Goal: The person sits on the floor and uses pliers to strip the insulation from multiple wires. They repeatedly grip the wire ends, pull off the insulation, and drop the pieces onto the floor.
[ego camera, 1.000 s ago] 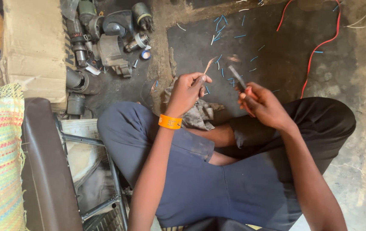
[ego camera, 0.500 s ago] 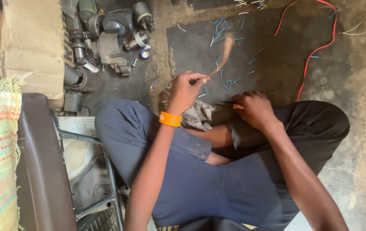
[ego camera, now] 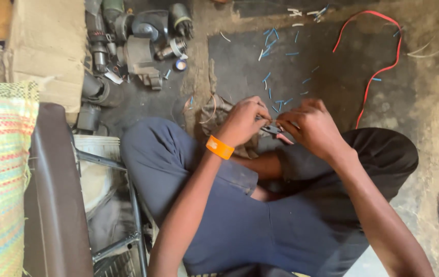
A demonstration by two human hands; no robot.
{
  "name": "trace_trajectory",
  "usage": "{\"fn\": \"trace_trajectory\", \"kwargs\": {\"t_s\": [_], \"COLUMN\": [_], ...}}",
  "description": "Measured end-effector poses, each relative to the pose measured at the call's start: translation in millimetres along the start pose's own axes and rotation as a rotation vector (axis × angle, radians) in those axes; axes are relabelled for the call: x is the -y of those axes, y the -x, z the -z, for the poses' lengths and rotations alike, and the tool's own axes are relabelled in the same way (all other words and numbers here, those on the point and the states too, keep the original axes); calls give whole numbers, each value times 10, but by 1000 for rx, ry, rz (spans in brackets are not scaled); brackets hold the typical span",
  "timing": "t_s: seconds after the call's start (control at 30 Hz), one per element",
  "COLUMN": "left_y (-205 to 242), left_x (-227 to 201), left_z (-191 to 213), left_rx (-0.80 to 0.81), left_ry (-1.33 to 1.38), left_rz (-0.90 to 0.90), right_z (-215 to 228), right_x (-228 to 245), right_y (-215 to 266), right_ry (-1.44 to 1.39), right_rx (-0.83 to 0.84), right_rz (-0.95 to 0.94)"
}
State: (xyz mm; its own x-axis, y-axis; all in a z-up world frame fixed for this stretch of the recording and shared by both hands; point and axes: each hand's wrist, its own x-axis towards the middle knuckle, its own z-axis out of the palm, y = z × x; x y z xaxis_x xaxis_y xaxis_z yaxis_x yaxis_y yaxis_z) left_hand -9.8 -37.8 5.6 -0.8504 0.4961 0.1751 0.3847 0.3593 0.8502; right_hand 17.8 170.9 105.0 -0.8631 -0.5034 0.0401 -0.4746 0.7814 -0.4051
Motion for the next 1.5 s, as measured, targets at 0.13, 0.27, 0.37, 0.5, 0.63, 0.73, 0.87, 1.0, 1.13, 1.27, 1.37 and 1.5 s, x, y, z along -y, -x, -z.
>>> {"fn": "trace_trajectory", "kwargs": {"t_s": [0.13, 0.27, 0.37, 0.5, 0.63, 0.73, 0.87, 1.0, 1.13, 1.27, 1.37, 1.5], "left_y": [45, -41, -86, -67, -103, -94, -105, -79, -27, -11, -5, -12], "left_x": [-74, -116, -123, -154, -190, -162, -78, -65, -132, -152, -129, -129], "left_z": [-112, -281, -271, -193, -116, -83, -22, 3, -50, -21, -14, -82], "left_rx": [-40, -140, -278, -419, -466, -378, -131, 56, 156, 215, 199, 136], "left_ry": [-155, -339, -356, -237, -139, -97, -105, -52, -25, 0, -36, -53], "left_rz": [7, 27, -35, -73, -90, -67, -56, -58, 53, -11, -5, -119], "right_z": [-155, -367, -475, -509, -385, -216, 101, 145, -90, -318, -324, -217], "right_x": [40, 64, 64, 157, 368, 434, 307, 265, 251, 232, 143, 96], "right_y": [157, 318, 384, 580, 835, 1033, 1167, 856, 348, 259, 396, 548], "right_ry": [-218, -396, -947, -1881, -2809, -2893, -2298, -738, 84, 146, 95, -147], "right_rx": [71, 28, -56, -115, -222, -429, -675, -515, -403, -219, -184, -100], "right_rz": [-266, -499, -591, -717, -403, -199, -157, -400, 122, -47, -132, -260]}}
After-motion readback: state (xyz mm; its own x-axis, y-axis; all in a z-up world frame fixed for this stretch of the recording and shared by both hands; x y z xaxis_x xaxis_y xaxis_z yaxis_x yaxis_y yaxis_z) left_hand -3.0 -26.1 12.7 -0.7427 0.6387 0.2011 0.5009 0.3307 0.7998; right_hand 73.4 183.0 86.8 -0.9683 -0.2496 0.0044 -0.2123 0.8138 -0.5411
